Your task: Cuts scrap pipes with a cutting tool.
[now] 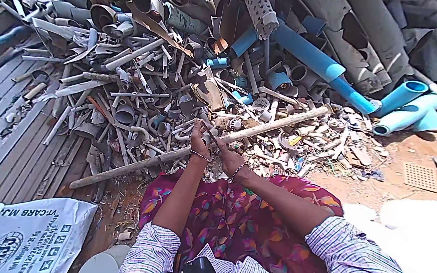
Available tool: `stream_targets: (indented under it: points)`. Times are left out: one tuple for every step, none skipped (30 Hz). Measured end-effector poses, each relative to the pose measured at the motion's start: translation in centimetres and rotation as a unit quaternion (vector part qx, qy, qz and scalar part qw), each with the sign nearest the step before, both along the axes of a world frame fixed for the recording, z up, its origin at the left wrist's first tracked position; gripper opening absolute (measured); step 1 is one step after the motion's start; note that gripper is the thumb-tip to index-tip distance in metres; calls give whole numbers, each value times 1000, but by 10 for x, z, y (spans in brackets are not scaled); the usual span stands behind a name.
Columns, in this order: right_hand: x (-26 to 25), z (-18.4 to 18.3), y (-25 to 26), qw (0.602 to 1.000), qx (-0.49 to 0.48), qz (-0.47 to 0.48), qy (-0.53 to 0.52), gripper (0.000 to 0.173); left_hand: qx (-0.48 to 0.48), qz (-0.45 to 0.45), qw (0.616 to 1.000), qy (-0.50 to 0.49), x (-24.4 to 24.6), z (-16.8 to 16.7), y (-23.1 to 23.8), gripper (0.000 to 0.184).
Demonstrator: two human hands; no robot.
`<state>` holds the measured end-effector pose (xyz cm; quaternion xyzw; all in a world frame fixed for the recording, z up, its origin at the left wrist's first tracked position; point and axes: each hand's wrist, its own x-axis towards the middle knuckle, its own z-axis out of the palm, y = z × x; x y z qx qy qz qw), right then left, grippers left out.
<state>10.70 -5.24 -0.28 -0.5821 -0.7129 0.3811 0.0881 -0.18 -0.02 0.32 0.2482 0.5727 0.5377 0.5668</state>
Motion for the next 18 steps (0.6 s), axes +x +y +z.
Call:
stream_targets:
  points:
    - [1, -3, 2, 1000, -19, -4, -11, 70, -7, -1, 1000, 0, 0, 0, -2, 60]
    - [2, -5, 6, 999, -41, -12, -23, 71, -14, 0, 1000, 0, 2, 0, -3, 59]
    - [3, -7, 9, 998, -45, -19, -27, 71, -18, 2, 1000, 0, 3, 1, -3, 58]
    - [4, -5, 9, 999, -37, -22, -25, 70, -15, 4, 1000, -3, 4, 3, -3, 57]
    - [4, -4, 6, 1000, -13, -23, -13, 68, -7, 3, 1000, -6, 4, 5, -2, 56]
    - [4, -6, 2, 1000, 22, -19, 2, 66, 0, -1, 1000, -14, 2, 5, -3, 57]
    - [2, -9, 0, 999, 50, -12, 7, 65, 0, -2, 1000, -13, 1, 5, -2, 58]
    - [2, -11, 2, 999, 40, -7, -4, 66, -4, 0, 1000, -10, 0, 4, -3, 59]
    - [2, -12, 6, 1000, 4, -7, -23, 67, -12, -1, 1000, -4, 0, 2, -4, 60]
    - [3, -12, 11, 999, -24, -15, -35, 66, -18, -3, 1000, 4, 1, 2, -4, 59]
    - [4, -13, 13, 999, -28, -28, -34, 64, -20, -4, 1000, 8, 3, 2, -3, 58]
    - [6, -13, 11, 999, -15, -42, -25, 62, -17, -8, 1000, 6, 6, 3, -3, 58]
    - [8, -13, 7, 999, 17, -51, -7, 60, -10, -9, 1000, 3, 8, 3, -2, 58]
    - [6, -12, 3, 997, 51, -51, 9, 57, -3, -10, 1000, -7, 5, 3, -1, 58]
    - [4, -13, 0, 994, 93, -50, 18, 52, -1, -7, 1000, -16, 4, 4, -1, 56]
    - [2, -15, -2, 991, 125, -50, 14, 49, -3, -6, 1000, -21, 3, 2, -2, 55]
    - [2, -15, -1, 992, 116, -54, -7, 50, -6, -7, 1000, -25, 5, -2, -2, 54]
    - [1, -15, 2, 993, 95, -58, -35, 50, 3, -15, 1000, -25, 5, -5, -2, 52]
